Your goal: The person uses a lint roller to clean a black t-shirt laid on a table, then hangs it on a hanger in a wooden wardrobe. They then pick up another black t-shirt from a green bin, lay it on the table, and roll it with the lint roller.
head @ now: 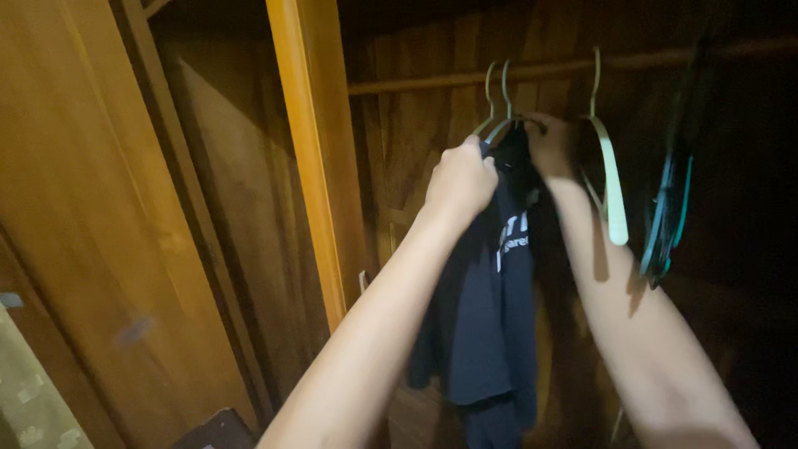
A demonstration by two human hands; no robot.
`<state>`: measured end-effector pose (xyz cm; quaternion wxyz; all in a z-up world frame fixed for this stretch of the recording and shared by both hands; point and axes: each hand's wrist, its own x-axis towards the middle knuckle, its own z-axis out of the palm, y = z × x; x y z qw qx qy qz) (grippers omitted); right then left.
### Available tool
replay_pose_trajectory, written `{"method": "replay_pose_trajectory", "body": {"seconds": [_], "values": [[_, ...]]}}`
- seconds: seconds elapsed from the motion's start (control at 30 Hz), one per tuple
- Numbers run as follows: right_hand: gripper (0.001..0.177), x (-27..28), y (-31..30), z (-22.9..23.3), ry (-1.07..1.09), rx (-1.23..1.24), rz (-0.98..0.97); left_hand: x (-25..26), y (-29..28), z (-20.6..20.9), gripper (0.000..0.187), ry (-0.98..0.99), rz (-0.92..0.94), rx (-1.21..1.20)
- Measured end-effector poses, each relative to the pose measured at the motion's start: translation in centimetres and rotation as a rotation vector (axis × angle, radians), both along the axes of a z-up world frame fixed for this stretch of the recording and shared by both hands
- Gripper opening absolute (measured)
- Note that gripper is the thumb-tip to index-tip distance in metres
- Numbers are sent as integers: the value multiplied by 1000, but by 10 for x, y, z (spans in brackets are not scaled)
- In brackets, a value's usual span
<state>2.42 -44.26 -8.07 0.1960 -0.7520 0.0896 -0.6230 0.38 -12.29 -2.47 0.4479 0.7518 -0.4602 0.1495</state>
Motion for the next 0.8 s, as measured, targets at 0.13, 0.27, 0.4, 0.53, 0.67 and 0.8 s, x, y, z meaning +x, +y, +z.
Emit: {"method": "replay_pose_trajectory", "body": {"seconds": [0.13, 0.27, 0.4, 0.53, 0.67, 0.8], "values": [[35, -2, 39, -10, 19, 163, 107, -16, 36, -18, 35, -28, -58, -20], [45, -26, 121, -34, -74, 284, 203, -38, 97, -44, 36, 0, -194, -19], [54, -60, 219, -47, -157, 362, 546, -63, 160, -68, 38, 153, -225, 79], [62, -101, 311, -62, -159, 206, 547, -76, 216, -87, 33, 299, -233, 163], [66, -133, 384, -69, -66, 93, 480, -95, 271, -108, 26, 446, -227, 239], [71, -158, 444, -79, 28, 159, 573, -110, 325, -126, 18, 546, -219, 257]]}}
